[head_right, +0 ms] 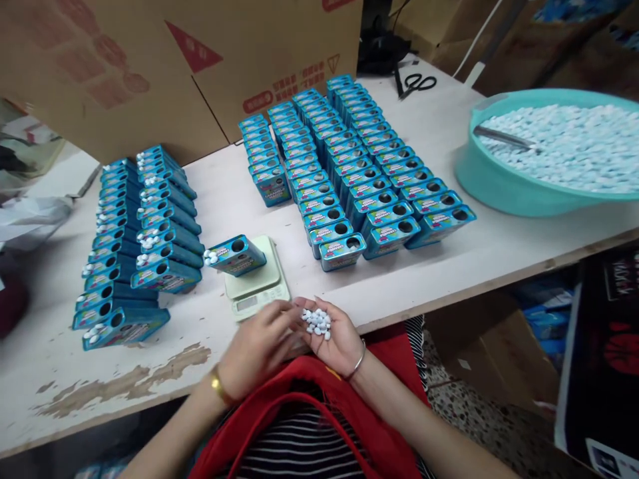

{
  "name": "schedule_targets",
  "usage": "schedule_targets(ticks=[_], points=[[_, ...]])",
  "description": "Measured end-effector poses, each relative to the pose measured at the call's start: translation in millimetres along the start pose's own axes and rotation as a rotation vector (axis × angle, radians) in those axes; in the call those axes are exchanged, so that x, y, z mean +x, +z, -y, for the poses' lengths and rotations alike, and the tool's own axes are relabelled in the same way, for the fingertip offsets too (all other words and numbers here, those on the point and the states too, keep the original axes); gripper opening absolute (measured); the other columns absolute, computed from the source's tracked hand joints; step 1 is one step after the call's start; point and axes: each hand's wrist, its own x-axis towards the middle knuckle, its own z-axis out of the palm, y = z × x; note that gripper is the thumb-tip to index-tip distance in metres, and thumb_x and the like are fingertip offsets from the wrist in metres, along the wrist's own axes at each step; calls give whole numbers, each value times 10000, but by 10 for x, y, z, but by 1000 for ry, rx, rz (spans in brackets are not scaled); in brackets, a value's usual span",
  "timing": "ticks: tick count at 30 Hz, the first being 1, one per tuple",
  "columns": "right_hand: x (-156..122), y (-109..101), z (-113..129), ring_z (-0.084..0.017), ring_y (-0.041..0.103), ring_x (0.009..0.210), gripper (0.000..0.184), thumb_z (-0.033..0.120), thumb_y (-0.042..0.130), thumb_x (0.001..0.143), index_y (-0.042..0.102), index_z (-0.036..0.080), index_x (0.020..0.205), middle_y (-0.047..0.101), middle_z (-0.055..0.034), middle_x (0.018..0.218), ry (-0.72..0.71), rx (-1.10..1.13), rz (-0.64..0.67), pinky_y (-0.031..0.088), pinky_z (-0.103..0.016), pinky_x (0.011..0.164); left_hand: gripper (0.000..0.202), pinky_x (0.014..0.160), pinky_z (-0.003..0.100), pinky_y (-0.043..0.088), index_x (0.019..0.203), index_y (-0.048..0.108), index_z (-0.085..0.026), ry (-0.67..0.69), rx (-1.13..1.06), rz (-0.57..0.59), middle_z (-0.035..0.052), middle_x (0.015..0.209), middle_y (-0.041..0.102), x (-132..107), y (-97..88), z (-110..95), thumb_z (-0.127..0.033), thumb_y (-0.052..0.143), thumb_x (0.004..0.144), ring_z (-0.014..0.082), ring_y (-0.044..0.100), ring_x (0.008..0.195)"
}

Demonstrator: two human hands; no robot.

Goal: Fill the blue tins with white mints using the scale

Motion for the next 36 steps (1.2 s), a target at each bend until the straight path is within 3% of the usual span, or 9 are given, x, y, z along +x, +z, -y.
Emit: schedule_targets(ticks=[2,5,8,13,16,20,25,31,36], points=[[-13,21,0,-164,686,864,318,240,362,941,637,90,998,707,-120,974,-4,-19,-19,549,-291,789,262,782,324,518,1165,491,-187,-19,26,40,101,1072,557,-5,263,-71,-232,408,921,192,554,956],[-43,52,2,-183,637,1042,297,236,392,919,648,107,997,685,-122,1075,-31,-20,-55,501,-321,919,235,769,332,519,1117,513,-182,-61,59,51,89,1018,554,22,463,-93,-214,378,927,191,550,918],[-58,77,-1,-184,591,1129,277,226,415,899,652,128,1003,669,-105,1128,-54,-11,-90,458,-338,991,191,731,313,522,1006,537,-168,-54,38,43,84,970,557,51,500,-72,-205,366,930,180,552,869],[-40,108,-17,-185,569,1164,277,222,413,894,655,140,1000,668,-91,1135,-36,-5,-120,434,-352,1027,184,700,308,534,1036,521,-171,-9,62,40,91,998,561,57,498,-15,-182,379,920,183,553,881],[-16,127,-28,-183,577,1154,288,211,394,899,653,137,1002,683,-90,1096,-25,0,-138,435,-356,1026,145,671,294,528,955,531,-168,-8,83,43,77,940,559,39,505,33,-190,393,916,175,549,824],[35,179,-49,-179,585,1143,274,201,403,892,647,139,998,690,-82,1074,-19,5,-138,439,-354,1022,145,702,302,532,963,530,-163,-5,64,20,79,956,561,23,471,104,-214,403,917,182,549,853],[108,331,-84,-190,584,1143,248,187,419,878,643,134,971,691,-87,1060,-12,17,-106,447,-373,1014,138,757,316,536,1004,522,-173,-19,44,78,93,1052,555,56,331,193,-189,452,885,186,557,911],[184,457,-90,-172,624,1063,231,174,434,856,654,130,911,703,-76,991,-52,61,-18,478,-330,969,116,692,292,512,862,531,-167,22,25,-22,74,894,560,99,211,311,-197,425,899,160,543,777],[268,548,-88,-115,676,780,203,140,466,843,664,106,875,709,-47,813,-87,119,50,527,-255,864,68,653,236,477,848,540,-165,-4,-182,-164,47,833,546,189,-16,351,-152,478,871,120,524,730]])
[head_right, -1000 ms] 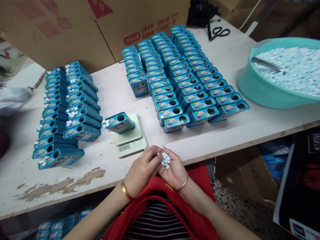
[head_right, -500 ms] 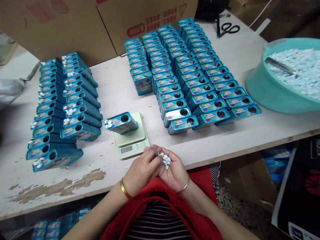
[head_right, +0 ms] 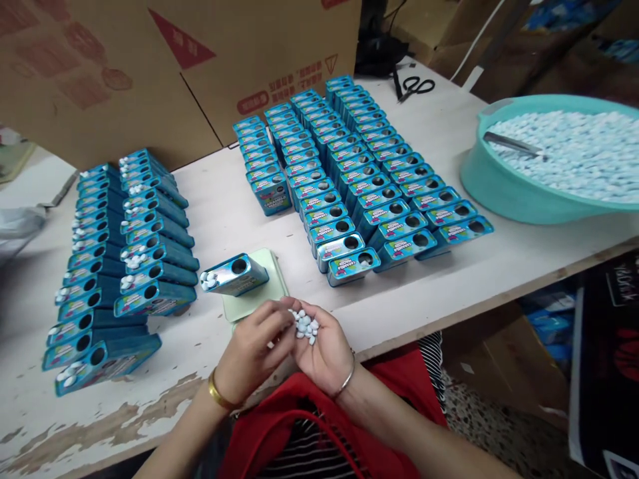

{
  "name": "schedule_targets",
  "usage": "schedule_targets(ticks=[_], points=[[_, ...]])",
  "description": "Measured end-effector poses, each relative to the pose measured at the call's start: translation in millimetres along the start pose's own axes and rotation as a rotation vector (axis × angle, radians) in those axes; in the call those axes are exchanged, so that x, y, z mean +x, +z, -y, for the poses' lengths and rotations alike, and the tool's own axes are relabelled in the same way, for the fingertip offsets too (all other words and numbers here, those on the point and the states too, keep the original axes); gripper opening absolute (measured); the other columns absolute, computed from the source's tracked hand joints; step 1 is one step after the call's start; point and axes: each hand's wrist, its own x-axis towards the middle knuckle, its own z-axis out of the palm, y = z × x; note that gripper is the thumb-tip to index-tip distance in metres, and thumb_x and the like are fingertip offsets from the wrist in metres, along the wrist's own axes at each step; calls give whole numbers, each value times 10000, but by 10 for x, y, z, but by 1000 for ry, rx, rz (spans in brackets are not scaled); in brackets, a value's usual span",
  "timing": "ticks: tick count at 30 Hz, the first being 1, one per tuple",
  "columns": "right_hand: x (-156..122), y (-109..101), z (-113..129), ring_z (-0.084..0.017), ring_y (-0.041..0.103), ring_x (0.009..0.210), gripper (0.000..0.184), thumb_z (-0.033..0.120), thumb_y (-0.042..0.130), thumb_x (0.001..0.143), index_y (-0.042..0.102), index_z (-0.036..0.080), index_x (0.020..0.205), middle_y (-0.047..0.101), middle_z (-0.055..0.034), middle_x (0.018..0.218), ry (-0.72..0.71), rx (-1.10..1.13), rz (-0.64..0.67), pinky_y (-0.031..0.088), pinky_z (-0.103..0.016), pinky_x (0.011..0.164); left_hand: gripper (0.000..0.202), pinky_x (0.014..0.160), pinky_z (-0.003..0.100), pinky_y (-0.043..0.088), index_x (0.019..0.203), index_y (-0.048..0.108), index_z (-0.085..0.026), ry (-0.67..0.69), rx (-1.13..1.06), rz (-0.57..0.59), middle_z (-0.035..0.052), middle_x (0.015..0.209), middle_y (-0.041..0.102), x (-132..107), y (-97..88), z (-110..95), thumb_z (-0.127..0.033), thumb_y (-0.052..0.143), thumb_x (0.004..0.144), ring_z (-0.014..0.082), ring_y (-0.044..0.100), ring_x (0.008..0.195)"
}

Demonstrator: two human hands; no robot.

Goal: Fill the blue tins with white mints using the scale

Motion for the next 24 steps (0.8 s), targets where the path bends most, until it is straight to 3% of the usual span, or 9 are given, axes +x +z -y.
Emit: schedule_targets(ticks=[3,8,12,15,20,24], points=[[26,128,-26,-127,678,725,280,144,390,884,661,88,836,708,-74,779,4,56,-20,546,-283,834,55,609,200,447,861,557,-177,-64,-100,-124,14,797,558,153,-275,-18,-134,524,850,89,516,691],[24,257,-38,-204,675,943,309,157,361,901,650,54,867,704,-147,923,27,56,-81,513,-340,925,28,599,216,435,817,583,-178,-128,164,-328,-10,747,563,420,-694,139,-160,562,819,81,506,635],[19,209,-3,-221,660,999,300,162,366,901,644,51,883,699,-154,953,29,51,-118,498,-343,952,57,574,225,410,772,594,-168,-161,352,-245,-17,702,546,502,-770,301,-173,551,809,79,496,587],[14,151,25,-228,655,1018,292,164,374,896,644,55,894,699,-153,962,28,36,-108,507,-334,940,77,579,230,421,841,622,-172,-174,377,-198,-10,746,578,488,-794,295,-219,562,829,82,514,599],[-15,53,58,-232,651,1028,287,163,381,886,648,59,902,701,-145,979,2,38,-85,511,-341,943,124,678,271,463,927,634,-198,-159,343,-257,13,865,632,384,-972,156,-248,532,876,119,577,748],[-68,-41,118,-228,649,1035,294,169,372,888,647,68,915,702,-146,987,-16,13,-103,513,-334,939,117,721,313,467,934,641,-231,-253,347,-360,11,877,631,181,-1085,157,-273,552,871,141,578,779]])
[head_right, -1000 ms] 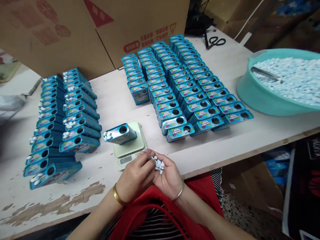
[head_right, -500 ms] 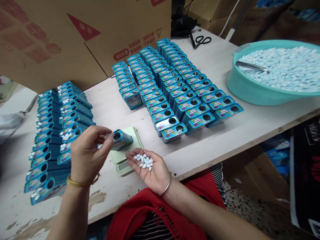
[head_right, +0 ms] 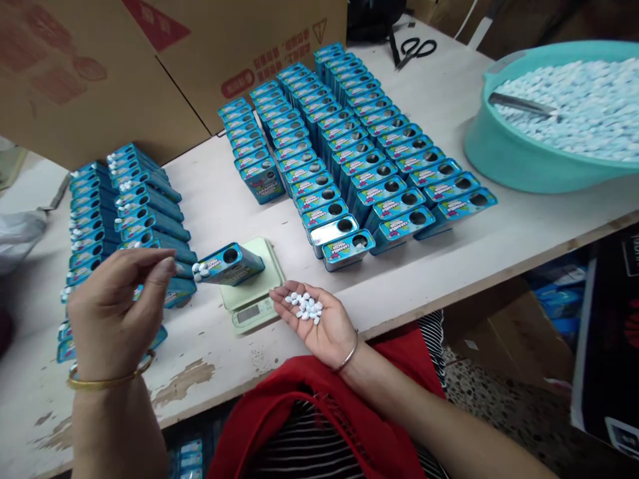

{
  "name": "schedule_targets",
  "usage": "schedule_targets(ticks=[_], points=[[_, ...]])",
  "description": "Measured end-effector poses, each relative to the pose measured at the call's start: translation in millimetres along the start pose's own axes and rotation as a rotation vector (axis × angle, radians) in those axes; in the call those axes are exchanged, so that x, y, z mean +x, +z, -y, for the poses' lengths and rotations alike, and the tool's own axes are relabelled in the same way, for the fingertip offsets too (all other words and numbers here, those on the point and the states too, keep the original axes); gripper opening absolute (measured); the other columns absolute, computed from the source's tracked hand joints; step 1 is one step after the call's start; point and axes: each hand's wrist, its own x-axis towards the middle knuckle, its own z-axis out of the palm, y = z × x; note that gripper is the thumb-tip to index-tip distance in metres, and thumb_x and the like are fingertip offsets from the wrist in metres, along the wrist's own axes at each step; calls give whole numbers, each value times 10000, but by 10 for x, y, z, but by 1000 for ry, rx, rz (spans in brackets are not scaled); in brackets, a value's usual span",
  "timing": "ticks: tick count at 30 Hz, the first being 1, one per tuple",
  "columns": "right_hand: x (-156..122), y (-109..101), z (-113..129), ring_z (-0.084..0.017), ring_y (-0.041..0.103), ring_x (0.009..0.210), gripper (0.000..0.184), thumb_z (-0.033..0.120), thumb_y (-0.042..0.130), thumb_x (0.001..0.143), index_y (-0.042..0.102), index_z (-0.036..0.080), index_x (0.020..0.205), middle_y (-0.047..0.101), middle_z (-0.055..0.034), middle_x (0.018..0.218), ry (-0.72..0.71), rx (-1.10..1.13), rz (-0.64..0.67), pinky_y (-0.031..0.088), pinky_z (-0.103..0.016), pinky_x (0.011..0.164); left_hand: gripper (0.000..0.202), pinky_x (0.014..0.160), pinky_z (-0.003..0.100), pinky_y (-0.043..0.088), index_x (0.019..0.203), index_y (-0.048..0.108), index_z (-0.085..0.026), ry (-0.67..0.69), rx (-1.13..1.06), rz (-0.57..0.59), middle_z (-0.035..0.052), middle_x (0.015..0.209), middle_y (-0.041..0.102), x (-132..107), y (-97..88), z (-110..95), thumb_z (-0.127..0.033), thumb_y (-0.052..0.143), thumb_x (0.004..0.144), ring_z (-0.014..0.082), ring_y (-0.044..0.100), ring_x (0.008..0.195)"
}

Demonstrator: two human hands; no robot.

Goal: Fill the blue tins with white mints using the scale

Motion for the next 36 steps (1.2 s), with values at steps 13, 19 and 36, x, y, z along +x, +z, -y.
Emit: schedule_targets(ticks=[13,19,36], points=[[-116,-294,81,-198,621,1096,269,183,420,864,629,108,1016,696,-116,1057,-27,-107,7,497,-313,960,180,703,294,472,990,633,-230,-248,-53,-46,20,914,628,-605,45,391,-318,603,836,137,583,765],[-134,-244,50,-217,621,1095,281,183,402,877,622,96,1029,689,-140,1063,-14,-116,-42,522,-311,917,201,676,283,477,1033,616,-243,-155,-60,-5,12,918,620,-505,105,308,-309,590,845,122,574,742],[-87,-201,34,-221,630,1079,270,170,403,889,632,85,1004,696,-143,1039,1,-100,-48,530,-316,903,167,727,321,428,969,642,-234,176,90,248,32,888,596,-21,125,357,-328,542,873,168,547,830]])
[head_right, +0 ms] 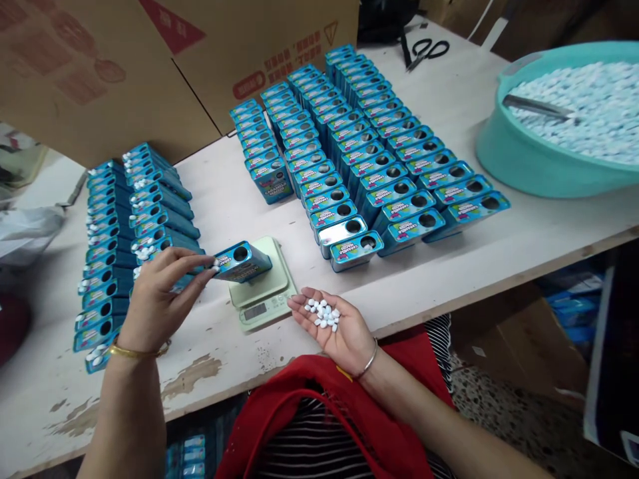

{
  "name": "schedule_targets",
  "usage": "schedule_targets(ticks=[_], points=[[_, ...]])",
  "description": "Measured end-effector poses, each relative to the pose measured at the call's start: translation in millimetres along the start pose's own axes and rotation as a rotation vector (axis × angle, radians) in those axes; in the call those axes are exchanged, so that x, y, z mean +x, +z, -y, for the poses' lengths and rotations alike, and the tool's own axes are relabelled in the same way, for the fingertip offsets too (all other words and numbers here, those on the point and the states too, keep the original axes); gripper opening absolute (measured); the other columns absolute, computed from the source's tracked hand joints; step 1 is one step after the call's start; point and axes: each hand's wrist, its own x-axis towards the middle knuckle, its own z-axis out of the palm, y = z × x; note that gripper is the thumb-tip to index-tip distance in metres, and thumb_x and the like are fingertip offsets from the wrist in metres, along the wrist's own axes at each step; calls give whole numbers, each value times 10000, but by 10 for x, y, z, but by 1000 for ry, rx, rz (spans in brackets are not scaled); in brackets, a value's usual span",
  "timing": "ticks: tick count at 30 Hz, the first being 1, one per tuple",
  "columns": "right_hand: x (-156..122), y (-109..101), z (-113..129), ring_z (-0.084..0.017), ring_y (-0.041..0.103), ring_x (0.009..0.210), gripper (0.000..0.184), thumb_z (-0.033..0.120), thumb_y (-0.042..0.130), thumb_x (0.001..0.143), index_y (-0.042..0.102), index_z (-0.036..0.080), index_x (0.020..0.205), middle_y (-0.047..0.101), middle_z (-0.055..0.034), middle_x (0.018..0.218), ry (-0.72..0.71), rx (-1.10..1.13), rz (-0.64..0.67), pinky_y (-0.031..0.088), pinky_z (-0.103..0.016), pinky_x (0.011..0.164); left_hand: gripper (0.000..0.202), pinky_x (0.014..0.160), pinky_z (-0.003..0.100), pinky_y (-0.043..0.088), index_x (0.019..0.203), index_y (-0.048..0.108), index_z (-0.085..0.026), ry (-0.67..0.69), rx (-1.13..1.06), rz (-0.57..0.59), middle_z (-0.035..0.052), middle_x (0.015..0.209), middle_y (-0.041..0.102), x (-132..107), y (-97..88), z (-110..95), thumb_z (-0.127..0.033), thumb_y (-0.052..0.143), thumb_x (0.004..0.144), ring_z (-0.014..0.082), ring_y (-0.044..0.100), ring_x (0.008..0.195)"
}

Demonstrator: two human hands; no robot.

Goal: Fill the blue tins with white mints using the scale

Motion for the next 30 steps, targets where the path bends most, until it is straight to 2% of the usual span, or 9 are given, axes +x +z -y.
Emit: schedule_targets(ticks=[4,9,11,14,18,21,25,30], points=[[9,-8,4,-216,633,1074,260,167,415,885,633,85,1000,699,-140,1030,12,2,-2,528,-313,906,146,698,289,432,942,633,-208,22,-62,24,27,852,589,73,48,-85,-288,524,885,142,551,777],[9,-36,-3,-204,634,1073,257,174,430,876,636,89,1004,697,-138,1037,20,1,47,517,-319,928,152,688,277,446,945,631,-187,74,-111,-10,33,836,580,211,164,-225,-254,505,892,138,550,772],[8,-48,-5,-206,637,1066,263,176,424,877,638,89,1001,700,-138,1027,15,-2,52,520,-319,924,160,710,285,457,973,630,-191,75,-107,-52,38,865,588,250,174,-265,-257,510,890,143,560,802],[11,-71,0,-213,638,1064,259,179,432,873,641,87,997,700,-139,1023,9,-1,50,525,-318,915,164,762,306,474,995,633,-212,8,-102,-166,40,925,602,240,112,-286,-265,524,884,153,573,854],[23,-96,16,-208,630,1079,246,184,466,861,637,89,1011,694,-141,1045,10,-3,69,516,-318,933,147,788,326,479,982,647,-256,-144,-83,-310,21,935,615,74,-19,-229,-274,552,871,158,572,867],[30,-91,21,-207,625,1089,251,181,461,859,636,90,1014,690,-143,1059,12,-16,56,512,-320,939,122,750,313,460,947,655,-246,-220,-83,-391,15,894,616,-127,-31,-144,-264,572,859,149,561,826],[31,-66,17,-217,630,1078,258,175,453,856,637,84,1012,695,-143,1043,14,-21,27,530,-315,904,130,701,285,431,950,647,-219,-295,-115,-360,14,844,615,-398,115,-51,-262,567,858,132,539,759],[35,-71,7,-212,632,1077,254,174,455,856,640,90,1008,693,-147,1053,10,-31,37,525,-317,911,160,658,259,402,932,634,-181,-376,-171,-286,8,769,588,-610,436,-77,-303,564,855,113,501,679]])
